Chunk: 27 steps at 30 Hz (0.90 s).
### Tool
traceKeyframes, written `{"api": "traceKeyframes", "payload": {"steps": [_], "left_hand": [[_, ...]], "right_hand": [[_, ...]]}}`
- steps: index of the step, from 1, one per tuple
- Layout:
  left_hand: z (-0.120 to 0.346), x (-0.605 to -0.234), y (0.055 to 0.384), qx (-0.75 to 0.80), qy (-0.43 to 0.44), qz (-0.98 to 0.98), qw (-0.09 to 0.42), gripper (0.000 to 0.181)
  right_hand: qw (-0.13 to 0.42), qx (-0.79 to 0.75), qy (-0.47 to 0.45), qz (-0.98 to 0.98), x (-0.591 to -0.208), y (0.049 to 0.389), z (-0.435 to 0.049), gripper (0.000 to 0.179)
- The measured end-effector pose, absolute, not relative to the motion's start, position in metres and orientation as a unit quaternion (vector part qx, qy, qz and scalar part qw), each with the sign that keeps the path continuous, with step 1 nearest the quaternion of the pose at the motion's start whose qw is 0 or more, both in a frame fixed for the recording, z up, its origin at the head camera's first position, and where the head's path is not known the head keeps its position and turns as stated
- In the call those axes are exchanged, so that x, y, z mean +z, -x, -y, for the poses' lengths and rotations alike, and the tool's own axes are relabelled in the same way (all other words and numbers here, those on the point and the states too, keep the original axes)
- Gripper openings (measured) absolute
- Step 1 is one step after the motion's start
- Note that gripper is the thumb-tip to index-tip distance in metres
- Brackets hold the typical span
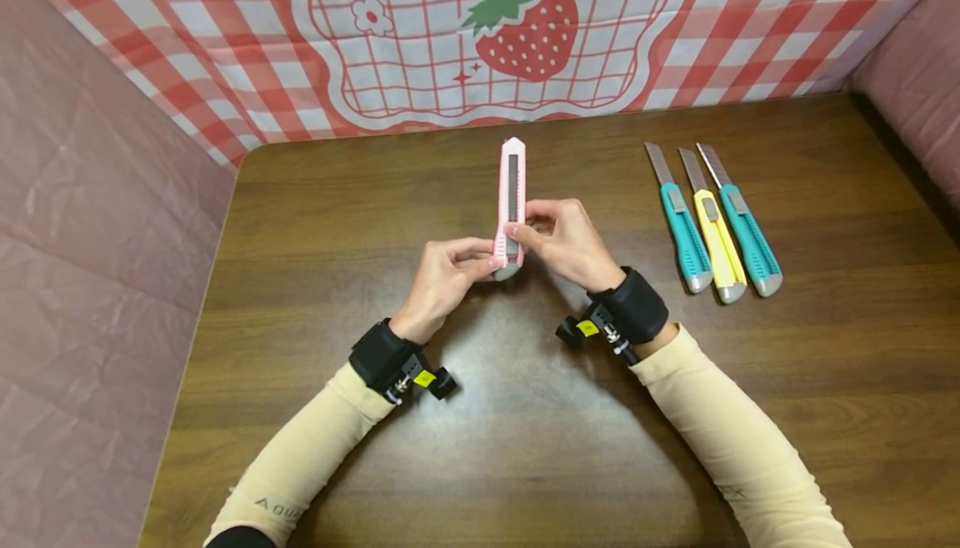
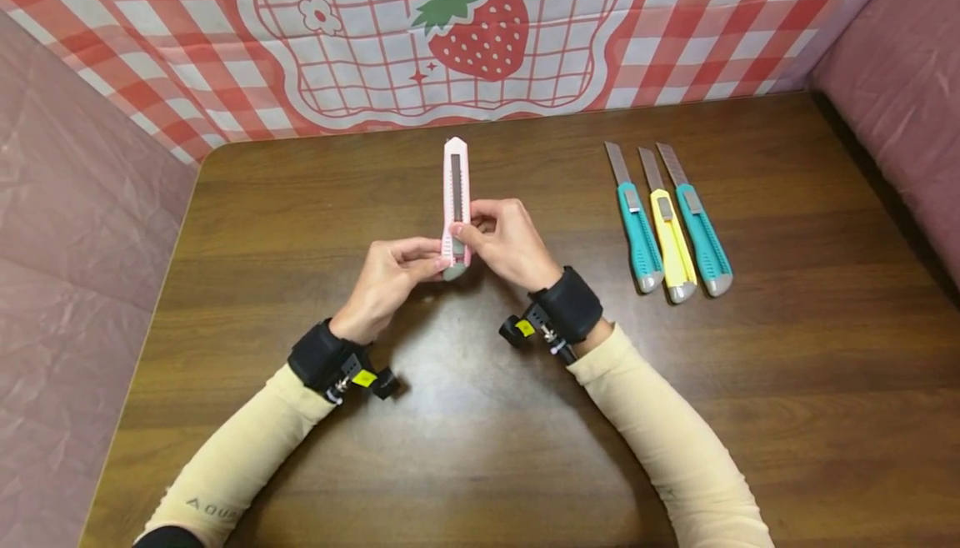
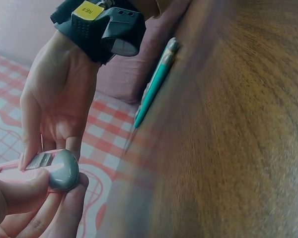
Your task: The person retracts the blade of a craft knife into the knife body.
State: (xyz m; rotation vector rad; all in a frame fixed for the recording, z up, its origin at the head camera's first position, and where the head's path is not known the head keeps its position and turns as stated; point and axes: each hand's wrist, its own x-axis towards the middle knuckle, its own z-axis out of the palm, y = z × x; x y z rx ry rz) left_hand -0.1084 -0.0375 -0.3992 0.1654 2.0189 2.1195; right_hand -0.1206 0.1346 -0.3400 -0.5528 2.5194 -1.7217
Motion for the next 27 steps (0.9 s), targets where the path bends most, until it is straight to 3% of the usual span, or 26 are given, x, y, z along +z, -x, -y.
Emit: {"api": "traceKeyframes", "payload": {"steps": [14,27], "left_hand": [[0.039,-0.397,0.11,0.73,-0.049,-0.675,0.095,0.021],[0.038,-0.397,0.11,0.735,-0.052,-0.669,0.097,0.021]], "right_hand": [[0.063,-0.585,0.174,-0.79,-0.357,0.129,-0.136,0.016],[0.022,-0.59,0.176,-0.788,-0.374,0.134,-0.138,0.012]]}}
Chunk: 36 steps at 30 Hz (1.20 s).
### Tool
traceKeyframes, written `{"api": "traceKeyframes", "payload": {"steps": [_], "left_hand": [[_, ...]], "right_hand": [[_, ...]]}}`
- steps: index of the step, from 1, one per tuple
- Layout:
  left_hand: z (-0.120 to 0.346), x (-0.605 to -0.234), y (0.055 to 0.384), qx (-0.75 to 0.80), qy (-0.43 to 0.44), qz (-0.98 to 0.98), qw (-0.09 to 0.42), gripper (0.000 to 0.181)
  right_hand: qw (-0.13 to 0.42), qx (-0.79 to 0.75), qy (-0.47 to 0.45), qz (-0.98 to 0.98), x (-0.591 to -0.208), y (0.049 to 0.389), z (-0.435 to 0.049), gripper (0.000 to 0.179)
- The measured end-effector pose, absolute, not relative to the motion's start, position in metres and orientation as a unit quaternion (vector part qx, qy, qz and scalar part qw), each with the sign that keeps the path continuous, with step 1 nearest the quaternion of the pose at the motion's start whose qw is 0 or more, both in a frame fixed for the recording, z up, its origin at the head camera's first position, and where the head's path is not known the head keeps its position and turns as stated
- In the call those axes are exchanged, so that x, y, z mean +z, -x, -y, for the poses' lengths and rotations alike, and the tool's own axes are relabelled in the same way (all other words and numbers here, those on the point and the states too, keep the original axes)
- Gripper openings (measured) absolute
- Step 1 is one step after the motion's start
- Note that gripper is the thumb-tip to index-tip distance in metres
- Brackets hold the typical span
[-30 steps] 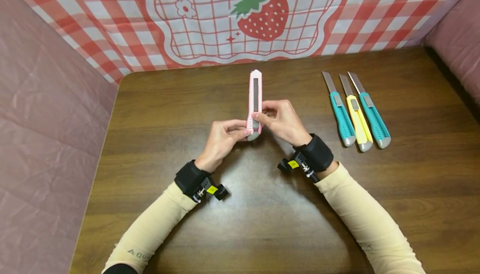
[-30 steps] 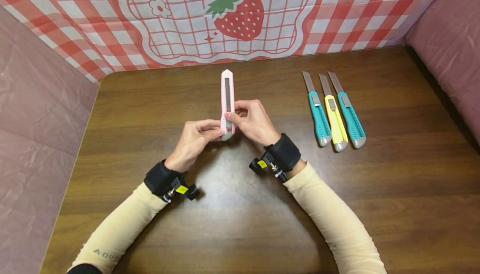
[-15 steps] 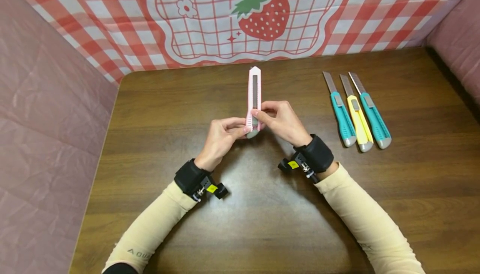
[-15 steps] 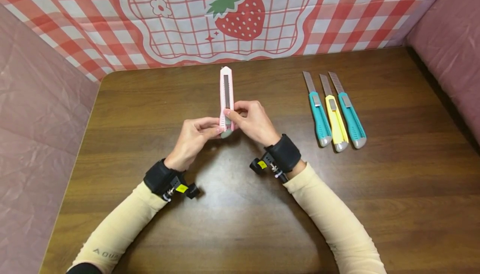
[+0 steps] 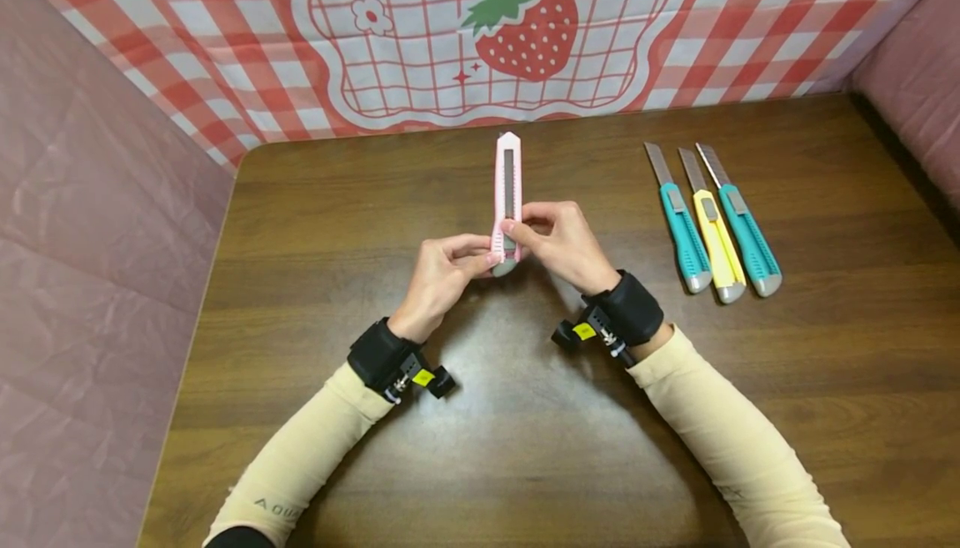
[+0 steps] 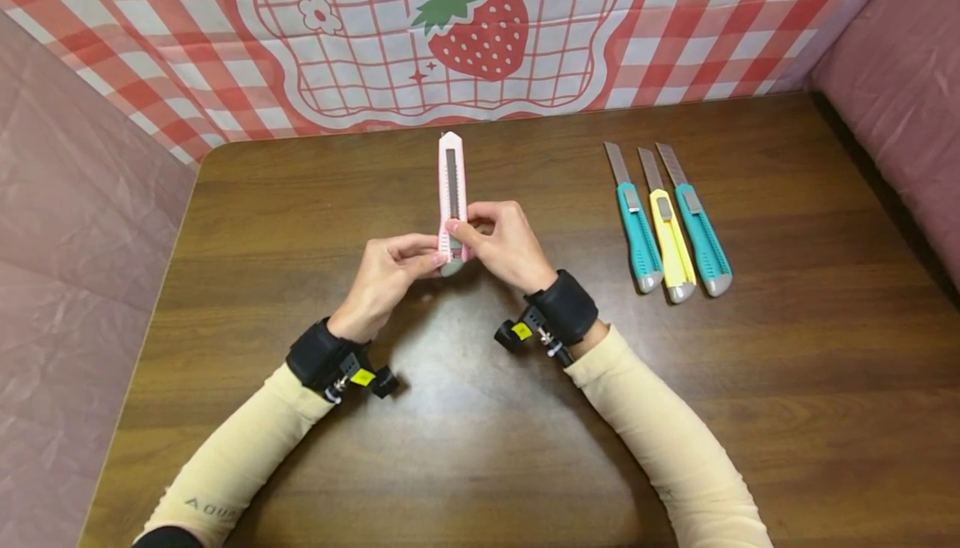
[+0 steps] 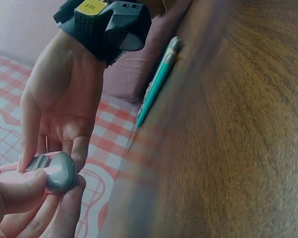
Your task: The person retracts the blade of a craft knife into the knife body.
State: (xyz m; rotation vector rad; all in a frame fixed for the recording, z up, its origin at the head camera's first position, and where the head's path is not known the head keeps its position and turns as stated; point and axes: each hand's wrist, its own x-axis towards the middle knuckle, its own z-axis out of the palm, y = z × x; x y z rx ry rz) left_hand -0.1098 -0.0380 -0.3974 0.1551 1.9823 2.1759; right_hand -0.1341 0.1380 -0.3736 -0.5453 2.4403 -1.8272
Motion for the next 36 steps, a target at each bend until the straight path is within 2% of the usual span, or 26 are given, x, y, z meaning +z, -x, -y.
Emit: {"api": "traceKeyframes", "payload": {"steps": [21,28,36], "left_hand": [[0.039,-0.397,0.11,0.741,-0.06,-0.661,0.102,0.021],[0.041,-0.396,0.112,0.732,-0.072,-0.669,0.105,0.022],[0.044,-0.393,0.113,0.736,-0.082,-0.663,0.108,0.026]], "right_hand": [[0.02,-0.559,0.17,-0.811,-0.374,0.132,-0.135,0.012],[0.028,-0.561,0.172,-0.81,-0.342,0.118,-0.129,0.012],[0.053,-0.565,0.175,-0.804,-0.342,0.119,-0.131,0.019]]}}
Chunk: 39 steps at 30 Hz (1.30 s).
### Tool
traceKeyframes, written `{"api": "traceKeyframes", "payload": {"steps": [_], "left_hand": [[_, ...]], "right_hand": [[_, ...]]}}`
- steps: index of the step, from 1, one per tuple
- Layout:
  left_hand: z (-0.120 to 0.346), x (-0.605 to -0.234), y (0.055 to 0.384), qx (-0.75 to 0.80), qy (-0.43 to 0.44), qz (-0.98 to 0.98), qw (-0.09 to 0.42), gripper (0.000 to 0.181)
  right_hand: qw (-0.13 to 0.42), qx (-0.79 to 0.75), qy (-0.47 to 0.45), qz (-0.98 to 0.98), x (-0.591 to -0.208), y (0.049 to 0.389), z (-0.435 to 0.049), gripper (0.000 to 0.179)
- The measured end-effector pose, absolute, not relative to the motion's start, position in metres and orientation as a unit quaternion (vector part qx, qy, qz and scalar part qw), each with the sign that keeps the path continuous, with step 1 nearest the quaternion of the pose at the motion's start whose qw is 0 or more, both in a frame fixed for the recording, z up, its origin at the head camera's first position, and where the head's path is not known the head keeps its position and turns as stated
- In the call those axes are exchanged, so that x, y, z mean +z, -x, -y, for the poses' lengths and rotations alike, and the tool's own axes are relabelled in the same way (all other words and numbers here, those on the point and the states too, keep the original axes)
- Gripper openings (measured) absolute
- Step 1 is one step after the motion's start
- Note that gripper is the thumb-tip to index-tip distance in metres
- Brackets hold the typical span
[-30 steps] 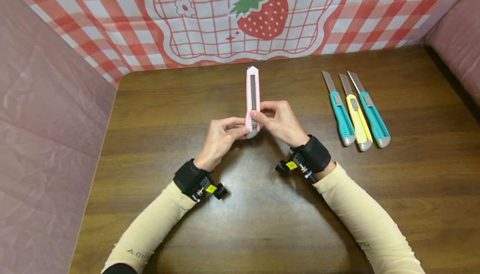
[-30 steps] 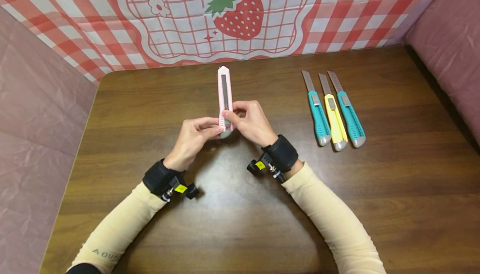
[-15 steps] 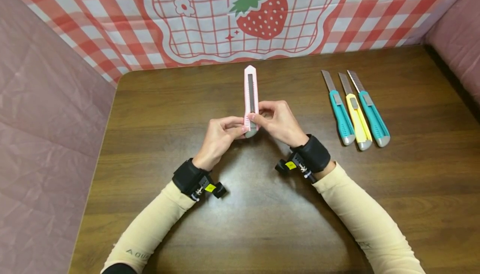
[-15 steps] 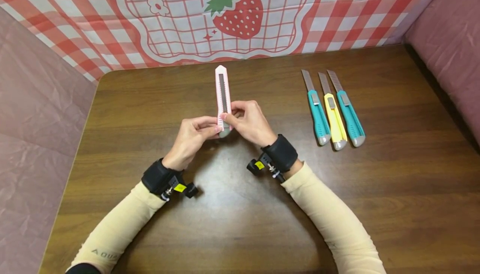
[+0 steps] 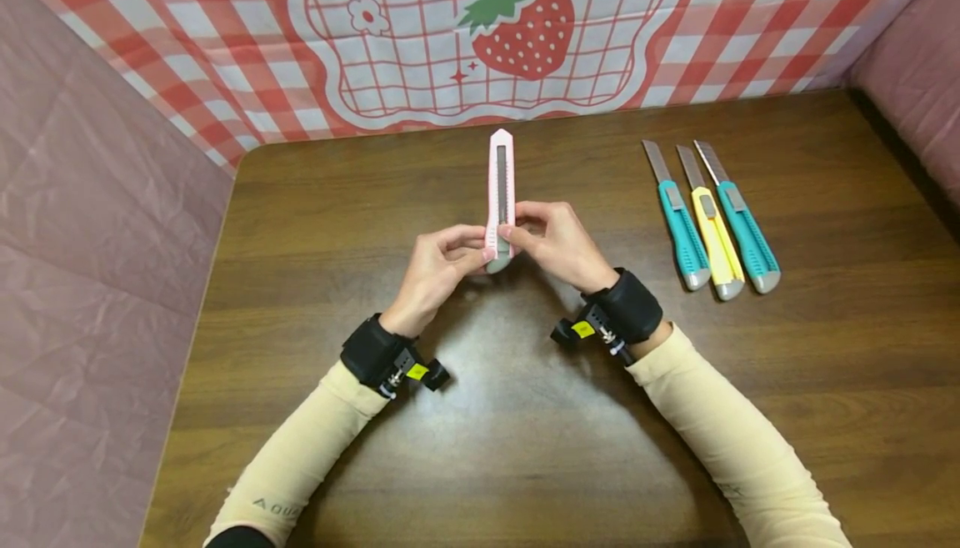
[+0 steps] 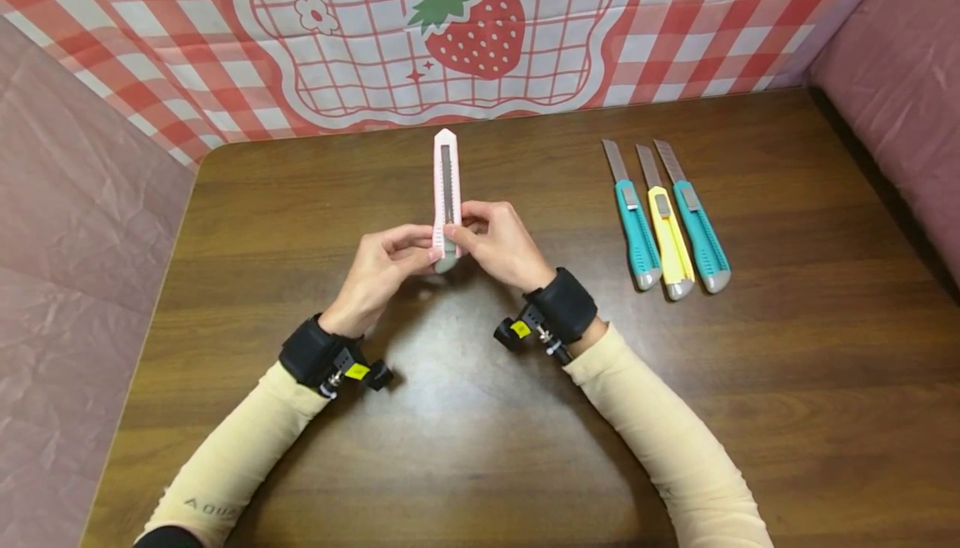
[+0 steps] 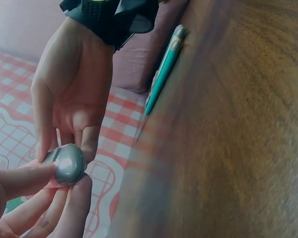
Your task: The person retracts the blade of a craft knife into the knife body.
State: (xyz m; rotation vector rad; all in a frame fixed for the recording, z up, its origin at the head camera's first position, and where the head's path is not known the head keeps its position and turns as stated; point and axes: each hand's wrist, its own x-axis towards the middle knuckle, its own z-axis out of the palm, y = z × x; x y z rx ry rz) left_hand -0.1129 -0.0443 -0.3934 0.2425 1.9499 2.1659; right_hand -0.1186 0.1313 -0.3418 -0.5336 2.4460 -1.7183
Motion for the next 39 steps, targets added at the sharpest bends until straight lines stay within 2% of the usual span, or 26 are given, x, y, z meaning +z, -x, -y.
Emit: {"api": "traceKeyframes", "payload": {"steps": [8,14,21,29,39], "left_hand": [[0.047,-0.392,0.116,0.728,-0.054,-0.676,0.1,0.024],[0.05,-0.393,0.119,0.722,-0.041,-0.684,0.1,0.022],[0.061,-0.395,0.129,0.699,-0.043,-0.707,0.102,0.022],[0.093,-0.398,0.15,0.613,-0.022,-0.786,0.079,0.019],[0.14,-0.399,0.167,0.548,0.021,-0.829,0.111,0.021]], "right_hand": [[0.085,-0.596,0.17,-0.78,-0.371,0.13,-0.134,0.023],[0.108,-0.608,0.185,-0.765,-0.379,0.129,-0.131,0.022],[0.101,-0.612,0.174,-0.765,-0.38,0.129,-0.129,0.021],[0.1,-0.593,0.169,-0.781,-0.379,0.129,-0.13,0.022],[0.117,-0.591,0.175,-0.779,-0.378,0.128,-0.13,0.021]]}}
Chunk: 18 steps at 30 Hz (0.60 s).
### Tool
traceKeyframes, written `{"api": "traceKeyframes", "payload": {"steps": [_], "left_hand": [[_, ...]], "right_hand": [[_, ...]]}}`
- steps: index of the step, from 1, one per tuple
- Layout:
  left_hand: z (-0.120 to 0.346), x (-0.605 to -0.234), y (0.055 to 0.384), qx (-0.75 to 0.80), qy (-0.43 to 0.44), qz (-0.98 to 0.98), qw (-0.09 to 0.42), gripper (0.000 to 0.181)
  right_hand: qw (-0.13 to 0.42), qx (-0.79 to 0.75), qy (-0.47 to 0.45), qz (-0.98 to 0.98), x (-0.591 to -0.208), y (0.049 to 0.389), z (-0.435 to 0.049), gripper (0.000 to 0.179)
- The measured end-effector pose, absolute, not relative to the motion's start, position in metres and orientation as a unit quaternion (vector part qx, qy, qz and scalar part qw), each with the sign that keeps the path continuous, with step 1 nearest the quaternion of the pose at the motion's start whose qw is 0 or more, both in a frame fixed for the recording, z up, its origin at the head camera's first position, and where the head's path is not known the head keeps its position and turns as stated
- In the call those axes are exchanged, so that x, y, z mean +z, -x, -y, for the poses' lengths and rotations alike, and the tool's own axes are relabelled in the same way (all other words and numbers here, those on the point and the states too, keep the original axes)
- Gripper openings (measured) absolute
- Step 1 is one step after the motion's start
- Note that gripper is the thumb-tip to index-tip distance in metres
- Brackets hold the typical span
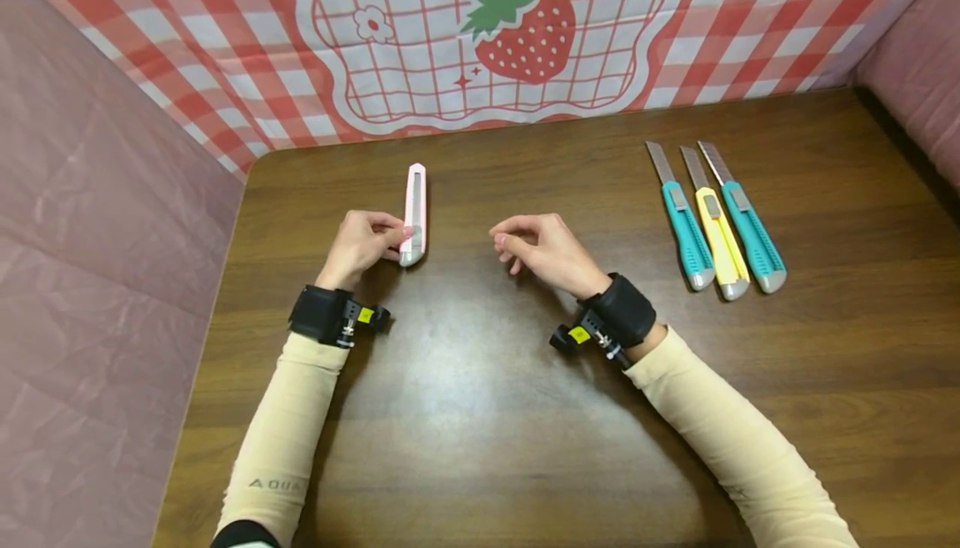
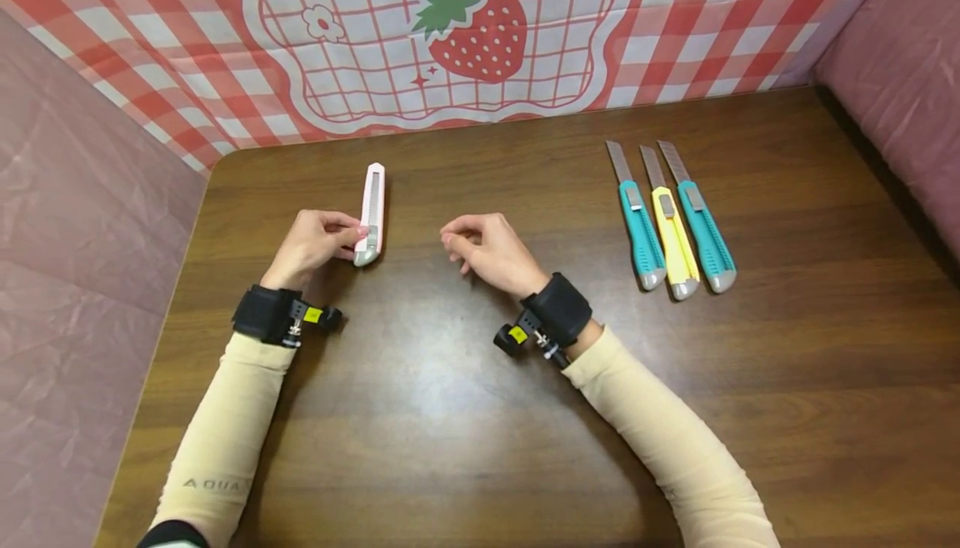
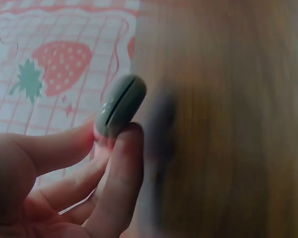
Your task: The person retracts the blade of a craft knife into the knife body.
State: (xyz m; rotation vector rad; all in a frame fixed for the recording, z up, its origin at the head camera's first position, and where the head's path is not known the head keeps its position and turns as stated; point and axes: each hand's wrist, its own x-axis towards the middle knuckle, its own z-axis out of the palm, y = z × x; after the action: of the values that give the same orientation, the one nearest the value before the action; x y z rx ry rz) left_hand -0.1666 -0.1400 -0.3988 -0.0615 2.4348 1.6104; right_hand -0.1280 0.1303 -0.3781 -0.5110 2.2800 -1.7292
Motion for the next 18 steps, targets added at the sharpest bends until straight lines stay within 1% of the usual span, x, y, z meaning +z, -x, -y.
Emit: {"api": "traceKeyframes", "payload": {"steps": [11,18], "left_hand": [[0.159,-0.396,0.169,0.5,0.021,-0.857,0.122,0.021],[0.161,-0.394,0.17,0.49,0.035,-0.862,0.122,0.022]], "right_hand": [[0.141,-0.579,0.183,-0.782,-0.38,0.129,-0.13,0.019],[0.15,-0.57,0.186,-0.786,-0.345,0.112,-0.126,0.017]]}}
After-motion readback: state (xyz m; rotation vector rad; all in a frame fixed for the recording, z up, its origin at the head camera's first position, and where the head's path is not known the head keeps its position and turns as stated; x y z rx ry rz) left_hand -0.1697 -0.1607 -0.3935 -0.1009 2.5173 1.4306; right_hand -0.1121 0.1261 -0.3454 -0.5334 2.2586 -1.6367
